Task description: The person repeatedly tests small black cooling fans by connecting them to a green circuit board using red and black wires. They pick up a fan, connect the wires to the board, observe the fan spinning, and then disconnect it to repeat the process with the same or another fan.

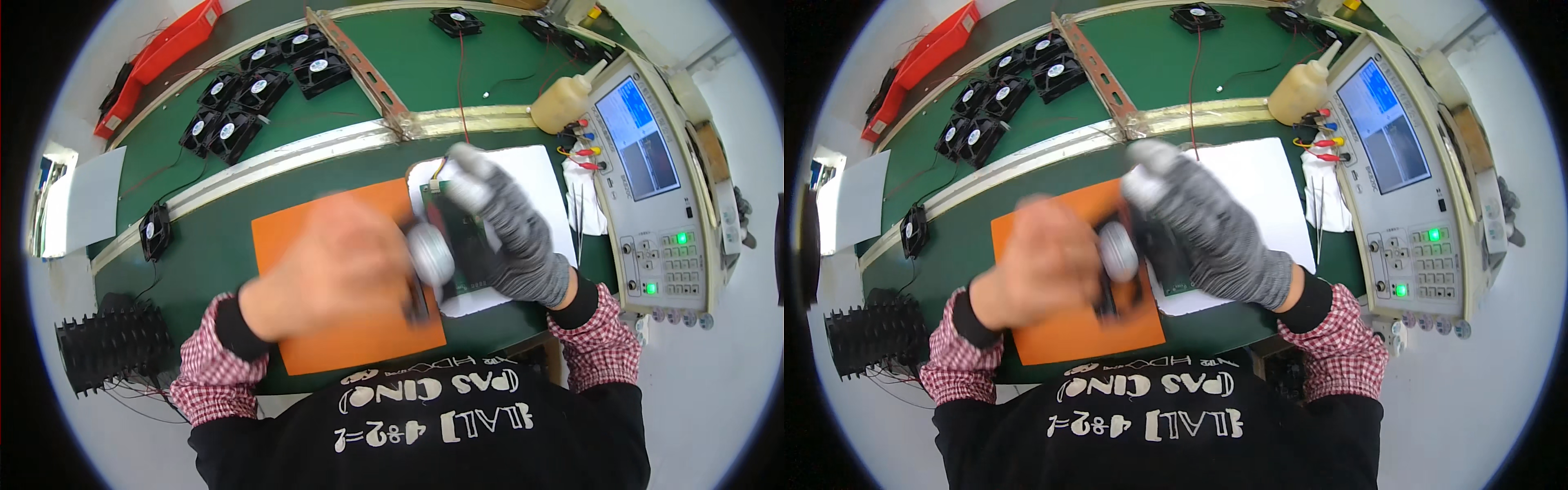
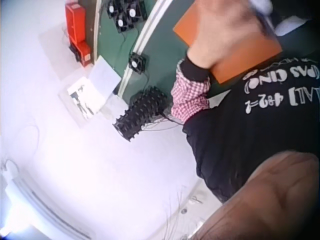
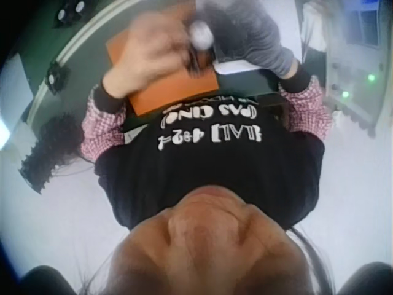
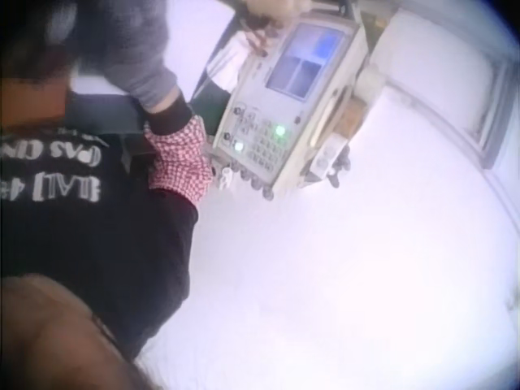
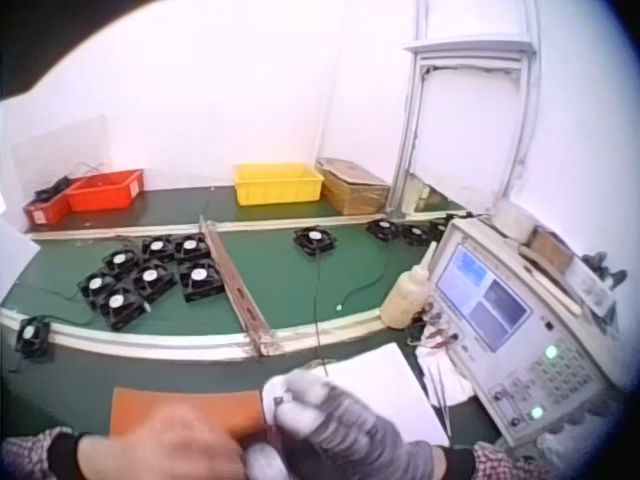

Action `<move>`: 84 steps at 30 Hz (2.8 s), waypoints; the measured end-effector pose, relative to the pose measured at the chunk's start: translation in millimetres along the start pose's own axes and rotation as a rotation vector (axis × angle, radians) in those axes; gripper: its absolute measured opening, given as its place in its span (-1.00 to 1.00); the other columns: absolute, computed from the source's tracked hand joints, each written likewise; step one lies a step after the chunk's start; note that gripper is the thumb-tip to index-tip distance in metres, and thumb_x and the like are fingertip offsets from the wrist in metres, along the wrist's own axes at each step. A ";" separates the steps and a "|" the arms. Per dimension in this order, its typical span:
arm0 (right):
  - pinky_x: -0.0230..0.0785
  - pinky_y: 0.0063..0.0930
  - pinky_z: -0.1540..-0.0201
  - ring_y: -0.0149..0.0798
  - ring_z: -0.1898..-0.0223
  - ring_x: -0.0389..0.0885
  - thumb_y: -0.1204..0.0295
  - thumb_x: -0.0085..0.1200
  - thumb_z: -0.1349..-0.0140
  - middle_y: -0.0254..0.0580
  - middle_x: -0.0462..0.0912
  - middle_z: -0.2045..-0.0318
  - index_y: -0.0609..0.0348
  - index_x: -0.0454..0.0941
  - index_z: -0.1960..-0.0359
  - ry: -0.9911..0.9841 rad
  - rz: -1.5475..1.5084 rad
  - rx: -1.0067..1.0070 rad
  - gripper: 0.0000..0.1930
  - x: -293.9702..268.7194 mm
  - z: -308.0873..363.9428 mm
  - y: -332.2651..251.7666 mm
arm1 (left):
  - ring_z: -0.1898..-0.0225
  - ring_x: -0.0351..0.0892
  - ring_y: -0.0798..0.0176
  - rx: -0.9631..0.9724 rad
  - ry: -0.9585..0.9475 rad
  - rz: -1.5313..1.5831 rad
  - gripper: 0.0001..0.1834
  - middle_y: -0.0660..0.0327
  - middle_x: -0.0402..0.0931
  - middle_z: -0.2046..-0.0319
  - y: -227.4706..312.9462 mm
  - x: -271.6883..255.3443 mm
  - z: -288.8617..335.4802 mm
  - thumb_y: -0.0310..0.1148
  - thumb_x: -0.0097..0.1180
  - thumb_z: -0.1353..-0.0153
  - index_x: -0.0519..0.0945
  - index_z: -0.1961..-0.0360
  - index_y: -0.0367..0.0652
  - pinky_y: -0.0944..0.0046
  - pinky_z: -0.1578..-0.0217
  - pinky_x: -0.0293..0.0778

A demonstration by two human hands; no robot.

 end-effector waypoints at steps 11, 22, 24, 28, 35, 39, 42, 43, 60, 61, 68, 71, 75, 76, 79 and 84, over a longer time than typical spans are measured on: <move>0.38 -0.26 0.06 -0.09 0.16 0.48 0.49 0.13 -0.10 -0.18 0.49 0.31 0.09 0.68 0.25 -0.301 0.431 0.282 -0.83 -32.7 24.1 38.7 | 0.30 0.41 0.13 -0.371 -0.302 -0.853 -0.84 0.20 0.35 0.39 -32.9 -63.8 55.4 -0.42 0.10 0.09 0.47 0.40 -0.12 0.12 0.27 0.32; 0.47 -0.42 0.12 -0.27 0.24 0.62 0.54 0.35 0.01 -0.22 0.62 0.36 0.21 0.69 0.35 -0.096 -0.316 0.570 -0.84 8.5 41.9 57.8 | -0.02 0.49 0.06 -0.512 0.010 -0.173 -0.63 0.11 0.48 0.12 -16.4 -17.9 58.5 -0.41 0.29 0.07 0.50 0.20 -0.22 0.12 -0.05 0.39; 0.47 -0.42 0.14 -0.27 0.23 0.61 0.55 0.36 0.04 -0.24 0.59 0.36 0.20 0.69 0.37 -0.107 -0.248 0.545 -0.83 11.0 40.3 55.0 | -0.08 0.45 0.06 -0.753 0.134 0.186 -0.46 0.08 0.46 0.03 -18.5 -13.0 52.8 -0.32 0.39 0.09 0.47 0.07 -0.25 0.13 -0.13 0.33; 0.47 -0.42 0.15 -0.25 0.25 0.61 0.53 0.36 0.04 -0.23 0.59 0.35 0.22 0.68 0.37 -0.193 -0.196 0.552 -0.83 13.0 39.9 58.0 | -0.19 0.29 -0.06 -0.681 -0.029 0.140 0.15 -0.02 0.31 -0.13 -8.0 12.3 45.3 -0.04 0.56 0.31 0.23 -0.30 -0.25 0.01 -0.19 0.22; 0.44 -0.37 0.10 -0.22 0.22 0.56 0.52 0.34 0.04 -0.21 0.54 0.34 0.20 0.65 0.40 -0.114 -0.287 0.432 -0.85 15.3 47.3 65.0 | -0.04 0.40 -0.06 -0.461 0.019 -0.335 -0.03 0.01 0.46 -0.03 16.3 1.1 26.1 -0.03 0.51 0.30 0.44 -0.17 -0.27 0.02 -0.07 0.28; 0.43 -0.34 0.13 -0.16 0.25 0.55 0.47 0.34 0.03 -0.20 0.52 0.36 0.16 0.65 0.40 -0.150 -0.233 0.416 -0.85 13.1 41.9 61.3 | 0.27 0.51 0.16 -0.090 0.380 -0.362 -0.45 0.09 0.59 0.23 69.0 -45.0 23.8 0.06 0.04 -0.27 0.51 0.00 -0.24 0.15 0.22 0.41; 0.44 -0.34 0.15 -0.14 0.27 0.55 0.46 0.35 0.04 -0.19 0.52 0.37 0.15 0.65 0.39 -0.130 -0.250 0.413 -0.83 10.2 45.2 64.7 | 0.21 0.56 -0.05 -0.303 0.057 1.718 -0.63 -0.07 0.55 0.23 41.6 -33.1 25.0 -0.28 0.05 -0.30 0.42 0.02 -0.38 0.02 0.21 0.50; 0.44 -0.34 0.15 -0.13 0.27 0.55 0.46 0.36 0.04 -0.19 0.52 0.37 0.16 0.64 0.39 -0.140 -0.238 0.411 -0.83 12.6 43.9 63.7 | 0.19 0.57 -0.12 -0.284 -0.020 1.992 -0.68 -0.13 0.53 0.23 44.8 -30.2 23.5 -0.40 0.06 -0.30 0.40 0.03 -0.42 -0.02 0.21 0.53; 0.46 -0.35 0.17 -0.19 0.28 0.60 0.49 0.33 -0.02 -0.21 0.59 0.39 0.17 0.62 0.40 -0.094 -0.121 0.438 -0.87 8.5 38.4 53.6 | -0.17 0.46 -0.04 -0.181 0.358 -0.396 -0.41 -0.06 0.44 -0.16 -27.3 -46.4 -32.7 -0.36 0.28 -0.11 0.44 -0.16 -0.35 0.11 -0.16 0.41; 0.46 -0.35 0.17 -0.18 0.28 0.61 0.49 0.32 -0.02 -0.19 0.60 0.39 0.17 0.63 0.39 -0.023 -0.162 0.444 -0.87 6.0 42.3 56.2 | -0.21 0.43 -0.07 -0.155 0.354 -0.380 -0.32 -0.06 0.41 -0.21 -56.8 -34.0 -47.6 -0.34 0.35 -0.04 0.43 -0.20 -0.34 0.10 -0.19 0.39; 0.41 -0.58 0.32 -0.46 0.42 0.52 0.42 0.41 -0.02 -0.32 0.59 0.37 0.16 0.63 0.24 0.129 -0.270 0.477 -0.72 2.0 35.9 55.1 | -0.31 0.21 -0.14 -0.943 -0.145 -0.656 0.07 -0.12 0.29 -0.24 -275.2 8.0 32.3 0.24 0.25 -0.04 0.18 -0.35 -0.33 -0.25 -0.27 0.08; 0.46 -0.57 0.28 -0.46 0.41 0.54 0.44 0.40 -0.04 -0.25 0.59 0.32 0.16 0.62 0.17 0.176 -0.183 0.345 -0.69 -7.4 40.0 54.0 | -0.13 0.33 -0.11 -0.866 -0.157 -0.519 -0.06 -0.04 0.40 -0.05 -246.1 0.0 11.8 0.05 0.37 0.11 0.35 -0.23 -0.31 -0.16 -0.15 0.19; 0.53 -0.48 0.18 -0.33 0.28 0.62 0.50 0.35 -0.05 -0.09 0.54 0.01 0.12 0.50 -0.12 0.223 0.040 0.332 -0.47 -18.1 36.4 43.1 | -0.07 0.36 -0.03 -0.305 -0.068 0.031 -0.34 0.09 0.40 0.01 -106.2 5.5 -43.9 -0.26 0.33 0.18 0.47 -0.05 -0.15 -0.03 -0.14 0.22; 0.53 -0.37 0.05 -0.20 0.14 0.60 0.50 0.30 -0.06 -0.04 0.48 -0.13 0.08 0.43 -0.21 0.162 -0.025 0.320 -0.39 -13.9 21.8 29.4 | -0.09 0.36 -0.01 -0.180 -0.134 0.183 -0.41 0.14 0.40 0.00 -66.3 6.6 -48.6 -0.30 0.29 0.13 0.48 -0.03 -0.07 0.00 -0.16 0.22; 0.44 -0.20 -0.12 -0.08 0.02 0.54 0.49 0.20 -0.08 -0.03 0.46 -0.15 0.00 0.42 -0.26 -0.085 -0.036 -0.063 -0.39 11.0 8.9 -6.5 | -0.16 0.36 0.05 0.093 -0.288 0.169 -0.63 0.23 0.40 -0.02 28.7 16.4 -32.9 -0.35 0.10 -0.09 0.49 0.02 0.10 0.04 -0.20 0.25; 0.42 -0.24 0.04 -0.11 0.14 0.50 0.44 0.13 -0.07 -0.18 0.47 0.28 0.01 0.61 0.04 -0.347 0.260 -0.009 -0.64 4.8 27.3 8.8 | -0.12 0.38 -0.02 -0.269 -0.582 0.179 -0.59 0.16 0.41 0.04 -6.7 -11.4 6.2 -0.48 0.17 0.08 0.53 0.11 0.02 -0.03 -0.08 0.32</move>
Point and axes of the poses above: each hand's wrist, its own z-axis away from the middle knuckle, its own x-axis out of the palm, y = z × x, the point moved 5 cm from there along -z, towards the middle knuckle
